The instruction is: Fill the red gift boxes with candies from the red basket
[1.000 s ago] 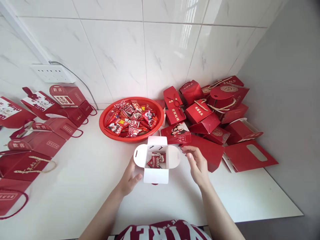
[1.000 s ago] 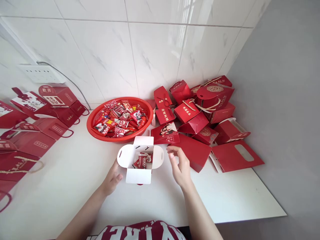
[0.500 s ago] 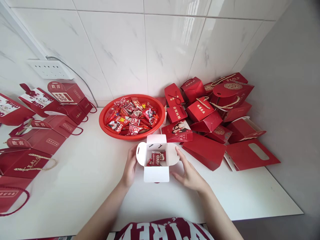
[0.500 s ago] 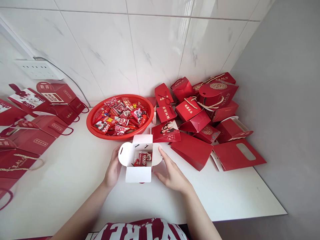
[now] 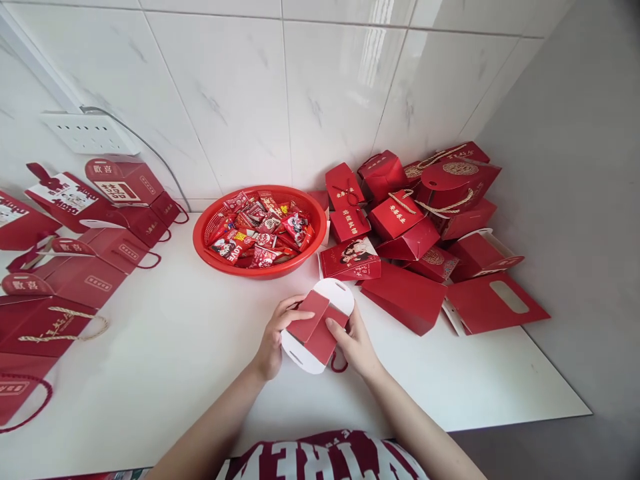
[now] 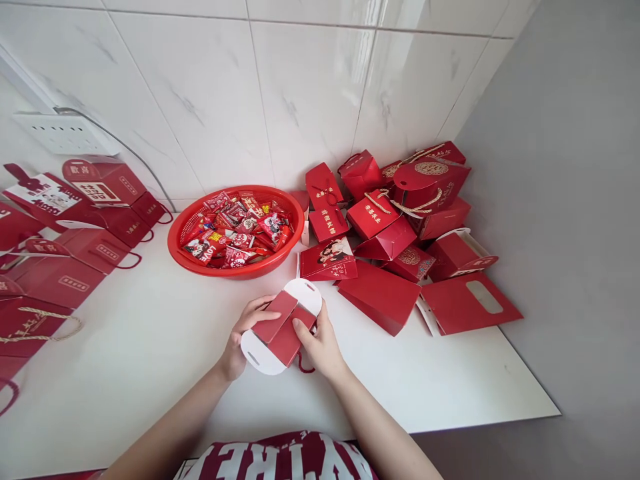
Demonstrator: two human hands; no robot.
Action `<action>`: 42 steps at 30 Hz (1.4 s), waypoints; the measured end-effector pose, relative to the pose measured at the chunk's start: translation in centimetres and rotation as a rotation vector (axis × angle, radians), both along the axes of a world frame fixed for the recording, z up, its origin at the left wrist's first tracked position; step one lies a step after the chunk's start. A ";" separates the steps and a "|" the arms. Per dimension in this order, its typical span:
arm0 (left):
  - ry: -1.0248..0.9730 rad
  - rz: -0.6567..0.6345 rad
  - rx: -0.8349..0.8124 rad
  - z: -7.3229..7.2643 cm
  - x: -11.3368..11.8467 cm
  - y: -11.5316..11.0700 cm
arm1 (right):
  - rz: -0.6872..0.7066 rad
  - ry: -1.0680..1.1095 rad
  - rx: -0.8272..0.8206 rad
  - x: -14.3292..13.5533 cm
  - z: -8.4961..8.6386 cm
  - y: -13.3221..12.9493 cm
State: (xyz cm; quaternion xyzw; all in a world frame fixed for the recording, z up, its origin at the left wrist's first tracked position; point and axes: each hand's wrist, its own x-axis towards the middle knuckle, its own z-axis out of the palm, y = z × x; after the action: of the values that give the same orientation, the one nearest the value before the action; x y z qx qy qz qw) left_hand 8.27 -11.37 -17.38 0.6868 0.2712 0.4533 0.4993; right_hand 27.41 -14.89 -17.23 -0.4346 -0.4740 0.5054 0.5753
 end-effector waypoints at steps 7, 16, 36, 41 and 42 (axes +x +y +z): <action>0.106 -0.040 0.167 0.1 -0.6 1.6 | -0.006 -0.253 0.134 0.9 0.6 -0.2; 0.018 0.087 -0.177 0.5 0.5 0.5 | 0.143 -0.376 0.183 2.2 0.7 -0.6; 1.150 0.252 0.386 6.5 -0.3 -1.6 | 0.063 -0.885 0.393 -3.1 1.6 -4.3; 1.090 0.102 0.400 6.7 -3.3 -0.6 | 0.220 -0.807 0.480 -3.0 0.8 -4.7; 1.094 0.098 0.383 6.8 -3.8 -0.6 | 0.254 -0.777 0.473 -3.1 0.7 -4.7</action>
State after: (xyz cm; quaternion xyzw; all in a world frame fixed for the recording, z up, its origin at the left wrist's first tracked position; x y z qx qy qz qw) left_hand 4.49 -12.00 -10.56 0.8858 0.4344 0.0960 0.1319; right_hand 24.30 -19.57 -16.50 -0.3873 -0.8056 0.2499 0.3722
